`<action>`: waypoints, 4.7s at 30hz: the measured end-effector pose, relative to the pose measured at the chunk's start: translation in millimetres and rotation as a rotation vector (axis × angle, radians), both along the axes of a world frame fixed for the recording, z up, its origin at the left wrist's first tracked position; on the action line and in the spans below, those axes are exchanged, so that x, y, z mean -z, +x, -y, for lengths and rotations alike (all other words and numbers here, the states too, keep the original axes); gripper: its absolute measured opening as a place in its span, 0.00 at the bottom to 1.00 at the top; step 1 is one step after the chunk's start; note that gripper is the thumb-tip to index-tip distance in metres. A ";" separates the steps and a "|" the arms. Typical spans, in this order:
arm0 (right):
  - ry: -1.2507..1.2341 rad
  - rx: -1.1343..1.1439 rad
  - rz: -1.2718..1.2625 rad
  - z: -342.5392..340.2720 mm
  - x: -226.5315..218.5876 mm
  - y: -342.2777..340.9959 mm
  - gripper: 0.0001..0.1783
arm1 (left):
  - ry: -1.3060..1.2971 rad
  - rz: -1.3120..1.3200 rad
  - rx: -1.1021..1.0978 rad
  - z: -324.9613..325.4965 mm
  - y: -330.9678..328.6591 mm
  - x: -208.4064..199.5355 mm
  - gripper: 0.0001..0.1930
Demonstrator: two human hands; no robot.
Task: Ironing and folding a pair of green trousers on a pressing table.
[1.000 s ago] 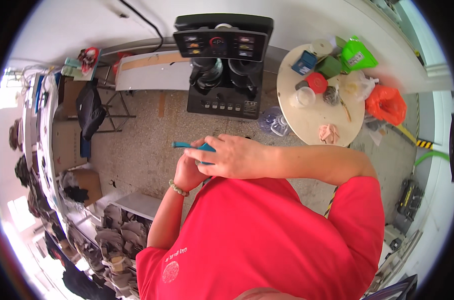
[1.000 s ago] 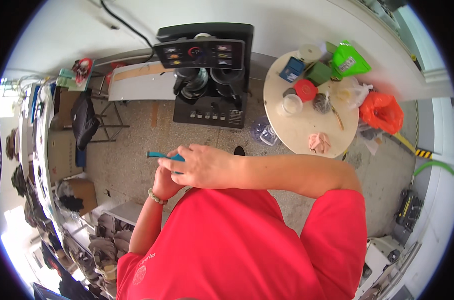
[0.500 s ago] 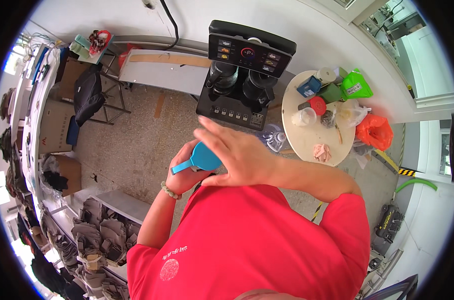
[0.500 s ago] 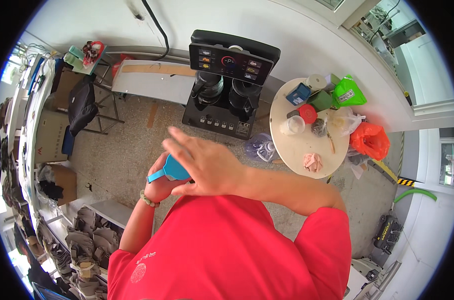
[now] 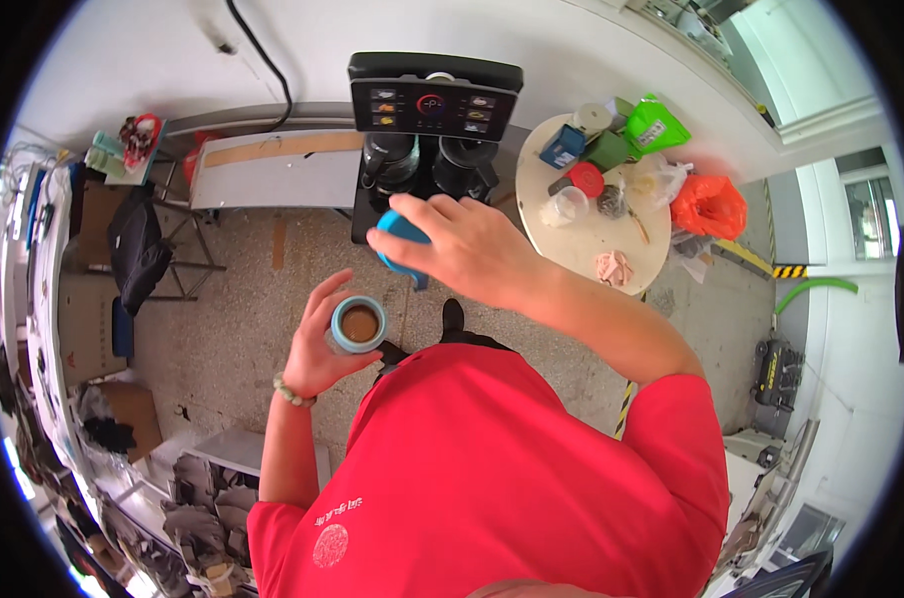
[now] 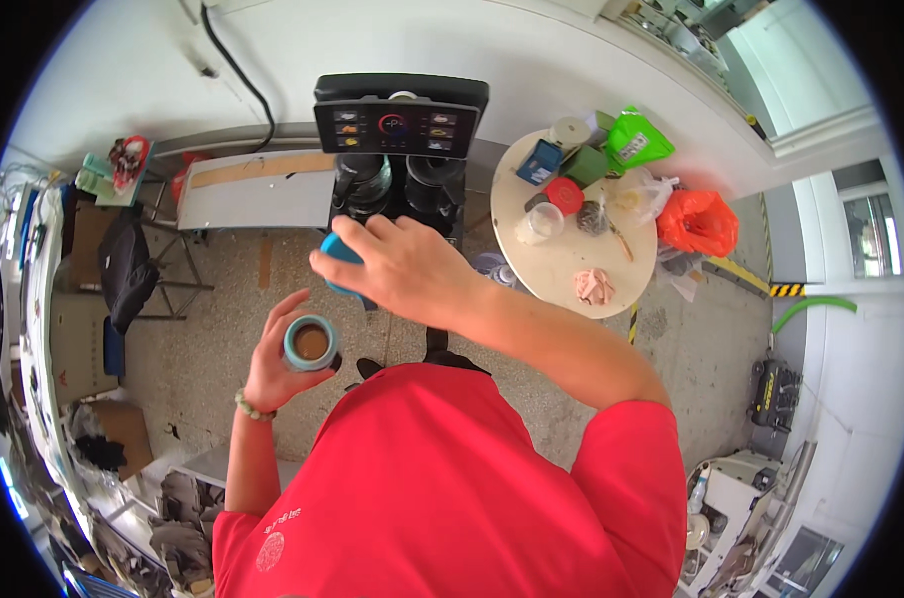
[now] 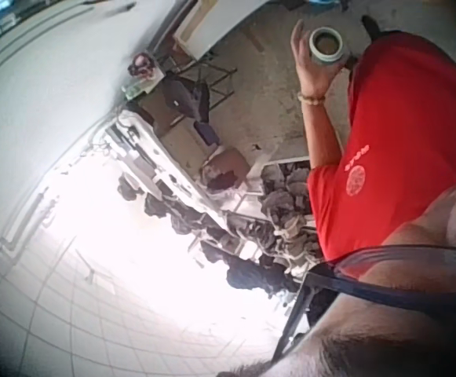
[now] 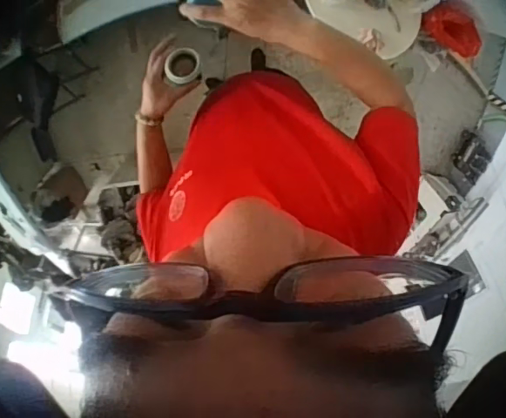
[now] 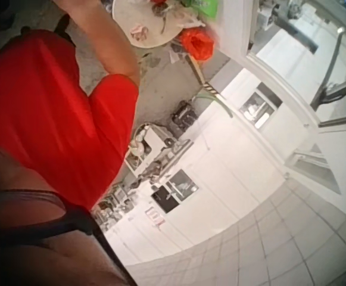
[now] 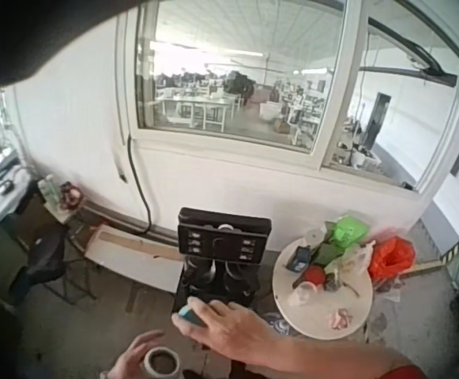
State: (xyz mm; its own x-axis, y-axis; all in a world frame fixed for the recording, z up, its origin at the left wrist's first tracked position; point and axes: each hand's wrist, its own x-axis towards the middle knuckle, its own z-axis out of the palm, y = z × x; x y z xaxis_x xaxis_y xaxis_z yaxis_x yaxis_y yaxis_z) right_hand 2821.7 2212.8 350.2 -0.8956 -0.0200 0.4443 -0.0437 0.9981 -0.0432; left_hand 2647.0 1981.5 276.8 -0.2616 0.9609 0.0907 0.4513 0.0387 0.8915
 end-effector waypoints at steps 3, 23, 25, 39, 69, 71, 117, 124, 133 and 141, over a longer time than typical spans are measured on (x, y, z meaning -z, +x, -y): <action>0.047 0.051 -0.016 -6.2 18.3 -14.9 0.27 | -0.019 0.135 0.090 -5.5 -4.4 -20.4 0.39; -0.674 1.080 -0.187 -116.7 240.1 30.2 0.28 | 0.016 0.395 -0.506 55.2 -3.0 1.4 0.36; -0.740 1.077 -0.041 -133.1 246.9 20.9 0.29 | 0.039 0.413 -0.615 68.5 0.8 12.3 0.36; -1.223 1.044 -0.111 -153.0 284.7 0.8 0.24 | 0.086 0.387 -0.875 109.0 16.1 35.2 0.35; -0.693 0.243 0.462 31.5 -19.8 -10.8 0.15 | 0.122 -0.045 -0.693 71.2 -45.4 36.3 0.38; -0.660 0.185 0.500 41.8 -30.2 -29.0 0.16 | 0.117 -0.060 -0.724 78.6 -45.8 35.5 0.37; -0.127 -0.047 0.883 106.3 -128.6 -176.0 0.17 | 0.282 -0.143 -0.913 111.0 -59.0 42.3 0.34; -0.124 -0.056 0.870 103.8 -135.0 -170.5 0.16 | 0.282 -0.155 -0.911 105.5 -54.9 40.7 0.35; -0.201 0.064 0.897 114.4 -142.9 -169.7 0.18 | 0.230 -0.154 -0.910 100.9 -51.0 47.9 0.39; -0.150 0.048 0.902 120.9 -146.8 -174.4 0.17 | 0.251 -0.157 -0.919 105.2 -54.3 48.3 0.39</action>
State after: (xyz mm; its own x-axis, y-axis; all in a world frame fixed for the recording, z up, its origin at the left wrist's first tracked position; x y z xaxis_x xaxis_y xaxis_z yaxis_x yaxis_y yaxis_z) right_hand 2647.3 2091.9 497.0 -0.9027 0.0278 -0.4294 0.1110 0.9792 -0.1700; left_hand 2592.7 1876.4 228.5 -0.8691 0.3354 0.3635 0.4548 0.2528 0.8540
